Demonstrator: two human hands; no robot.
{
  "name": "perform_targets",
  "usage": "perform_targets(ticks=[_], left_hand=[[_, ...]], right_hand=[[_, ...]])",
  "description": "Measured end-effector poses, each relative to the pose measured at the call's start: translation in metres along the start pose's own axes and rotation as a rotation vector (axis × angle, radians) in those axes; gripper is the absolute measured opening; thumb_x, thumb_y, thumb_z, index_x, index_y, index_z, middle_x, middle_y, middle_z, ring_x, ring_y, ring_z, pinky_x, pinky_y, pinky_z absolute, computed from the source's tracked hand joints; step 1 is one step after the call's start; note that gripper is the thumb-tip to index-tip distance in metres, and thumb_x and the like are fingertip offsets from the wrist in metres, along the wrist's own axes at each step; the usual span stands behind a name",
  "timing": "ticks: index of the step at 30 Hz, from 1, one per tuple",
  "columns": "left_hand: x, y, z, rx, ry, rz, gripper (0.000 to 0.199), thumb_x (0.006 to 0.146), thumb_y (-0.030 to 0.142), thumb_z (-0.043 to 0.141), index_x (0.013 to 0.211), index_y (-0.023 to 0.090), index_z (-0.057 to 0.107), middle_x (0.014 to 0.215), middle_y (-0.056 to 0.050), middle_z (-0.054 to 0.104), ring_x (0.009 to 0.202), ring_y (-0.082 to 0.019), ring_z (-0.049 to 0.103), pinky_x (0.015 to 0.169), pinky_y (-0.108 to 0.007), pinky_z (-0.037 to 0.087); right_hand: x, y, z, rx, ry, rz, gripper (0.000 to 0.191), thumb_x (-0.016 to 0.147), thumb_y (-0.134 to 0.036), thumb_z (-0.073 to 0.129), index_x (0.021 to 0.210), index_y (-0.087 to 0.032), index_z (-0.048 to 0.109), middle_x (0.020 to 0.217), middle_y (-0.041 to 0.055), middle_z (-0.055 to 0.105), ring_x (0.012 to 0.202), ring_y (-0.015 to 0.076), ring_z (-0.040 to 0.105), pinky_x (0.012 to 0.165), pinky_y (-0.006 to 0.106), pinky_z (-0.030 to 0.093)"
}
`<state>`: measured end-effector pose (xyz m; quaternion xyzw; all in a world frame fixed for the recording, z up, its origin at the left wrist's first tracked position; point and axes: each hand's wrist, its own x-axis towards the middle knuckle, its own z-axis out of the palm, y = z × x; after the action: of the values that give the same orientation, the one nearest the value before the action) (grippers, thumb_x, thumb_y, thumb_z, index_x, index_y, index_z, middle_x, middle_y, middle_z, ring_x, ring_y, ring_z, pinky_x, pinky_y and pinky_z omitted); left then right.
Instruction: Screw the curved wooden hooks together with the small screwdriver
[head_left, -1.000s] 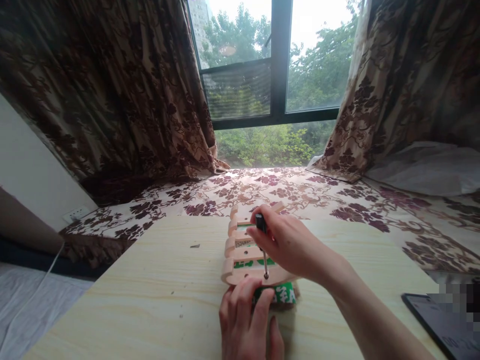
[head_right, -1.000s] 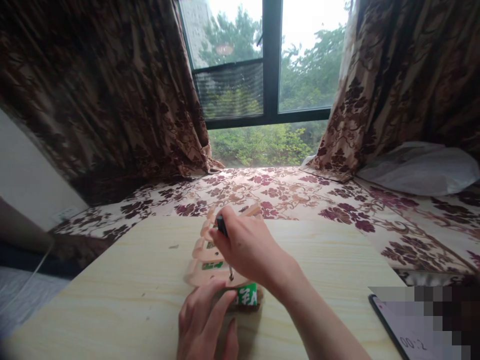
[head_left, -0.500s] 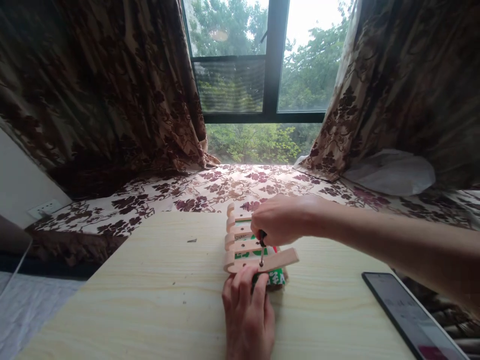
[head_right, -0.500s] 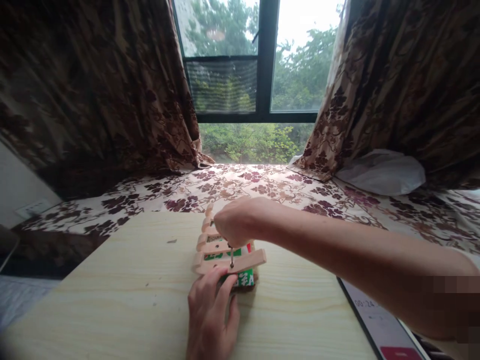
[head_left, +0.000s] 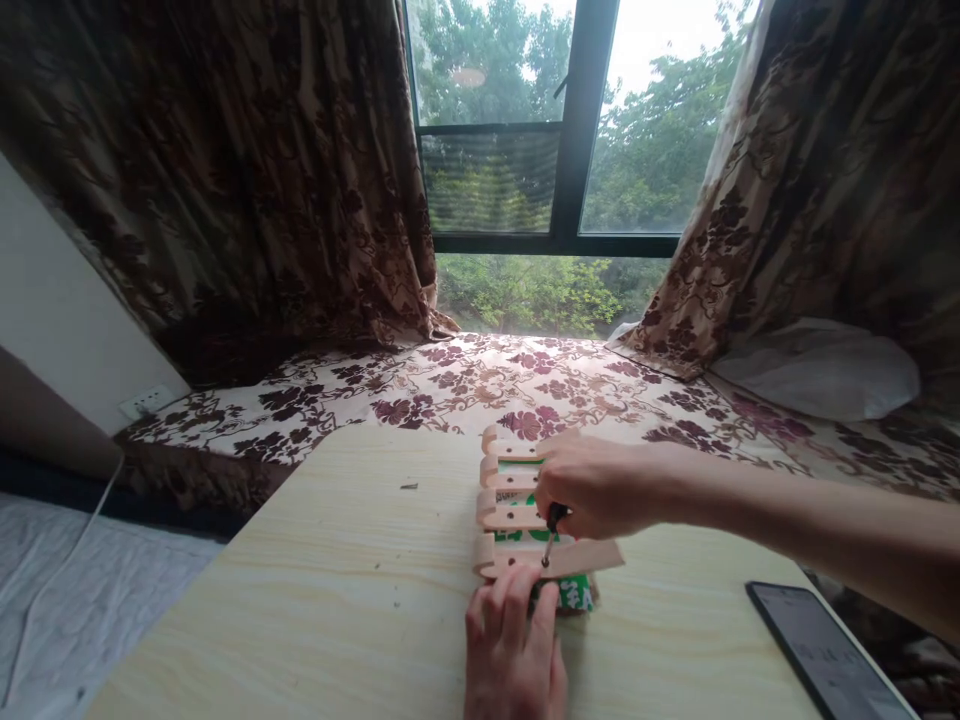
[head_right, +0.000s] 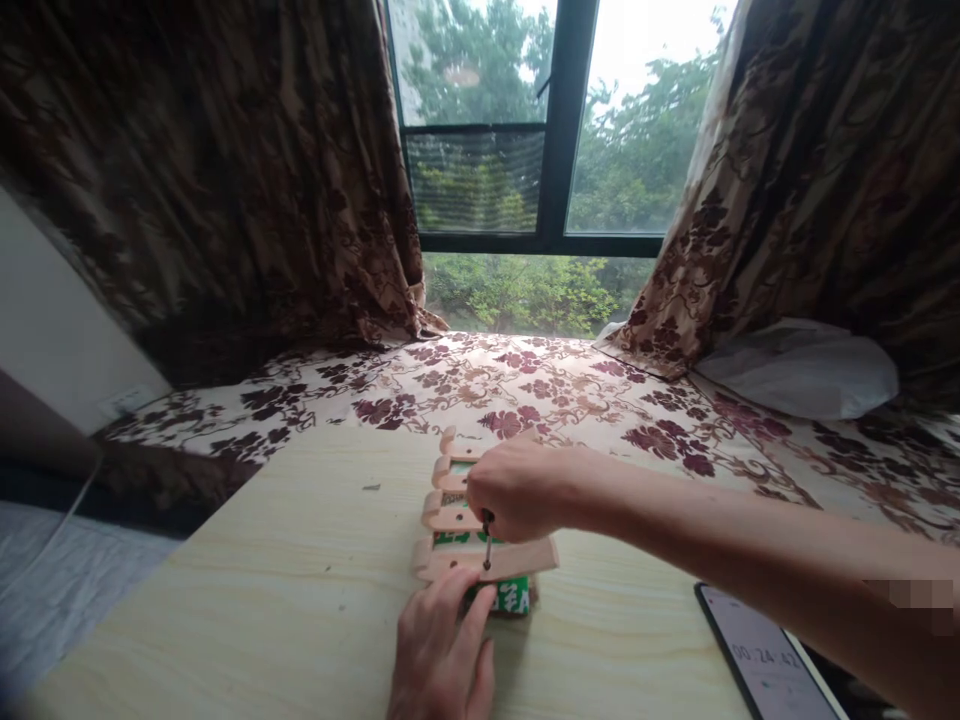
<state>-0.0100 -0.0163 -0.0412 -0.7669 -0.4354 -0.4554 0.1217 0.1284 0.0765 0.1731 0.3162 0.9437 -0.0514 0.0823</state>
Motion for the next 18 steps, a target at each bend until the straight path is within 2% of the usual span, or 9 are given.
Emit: perform_targets(ticks=[4,7,10,14,18], left_hand=[[-0.005,-0.004,0.004,0.064,0.036,0.044,0.036,0.081,0.010,0.049,0.112,0.020,0.064,0.112,-0.009,0.068,0.111,-0.024,0.059,0.095,-0.040,0.041],[-0.007,-0.006,0.010,0.094,0.070,0.056,0.034,0.082,0.013,0.048,0.111,0.022,0.065,0.110,-0.008,0.069,0.109,-0.023,0.061,0.097,-0.039,0.039],[-0.009,-0.004,0.015,0.109,0.121,0.029,0.033,0.082,0.013,0.048,0.107,0.024,0.067,0.107,-0.007,0.071,0.105,-0.022,0.062,0.096,-0.039,0.039],[-0.011,-0.003,0.021,0.123,0.175,-0.005,0.035,0.077,0.009,0.050,0.101,0.026,0.069,0.101,-0.006,0.072,0.101,-0.021,0.064,0.094,-0.039,0.040],[-0.012,-0.004,0.023,0.125,0.192,0.013,0.034,0.079,0.009,0.050,0.101,0.026,0.070,0.099,-0.006,0.073,0.101,-0.021,0.064,0.094,-0.039,0.040]], right_hand=[[-0.002,-0.007,-0.004,-0.088,-0.041,0.033,0.016,0.065,-0.005,0.062,0.060,-0.019,0.067,0.053,0.0006,0.060,0.048,0.0112,0.041,0.049,0.025,0.026],[0.004,-0.014,-0.006,-0.123,-0.064,0.034,0.028,0.054,0.003,0.062,0.043,-0.019,0.049,0.041,-0.0048,0.041,0.042,0.0092,0.029,0.046,0.025,0.022],[0.015,-0.022,-0.003,-0.047,-0.091,0.023,0.042,0.047,0.005,0.062,0.036,-0.020,0.030,0.036,-0.0084,0.025,0.039,0.0080,0.022,0.043,0.025,0.023],[0.027,-0.026,0.004,0.004,-0.121,0.046,0.045,0.048,0.000,0.066,0.033,-0.021,0.030,0.034,-0.0079,0.027,0.038,0.0086,0.027,0.043,0.025,0.028],[0.024,-0.018,0.003,0.013,-0.162,0.081,0.042,0.054,0.000,0.064,0.035,-0.020,0.033,0.035,-0.0081,0.023,0.037,0.0081,0.023,0.041,0.024,0.024]])
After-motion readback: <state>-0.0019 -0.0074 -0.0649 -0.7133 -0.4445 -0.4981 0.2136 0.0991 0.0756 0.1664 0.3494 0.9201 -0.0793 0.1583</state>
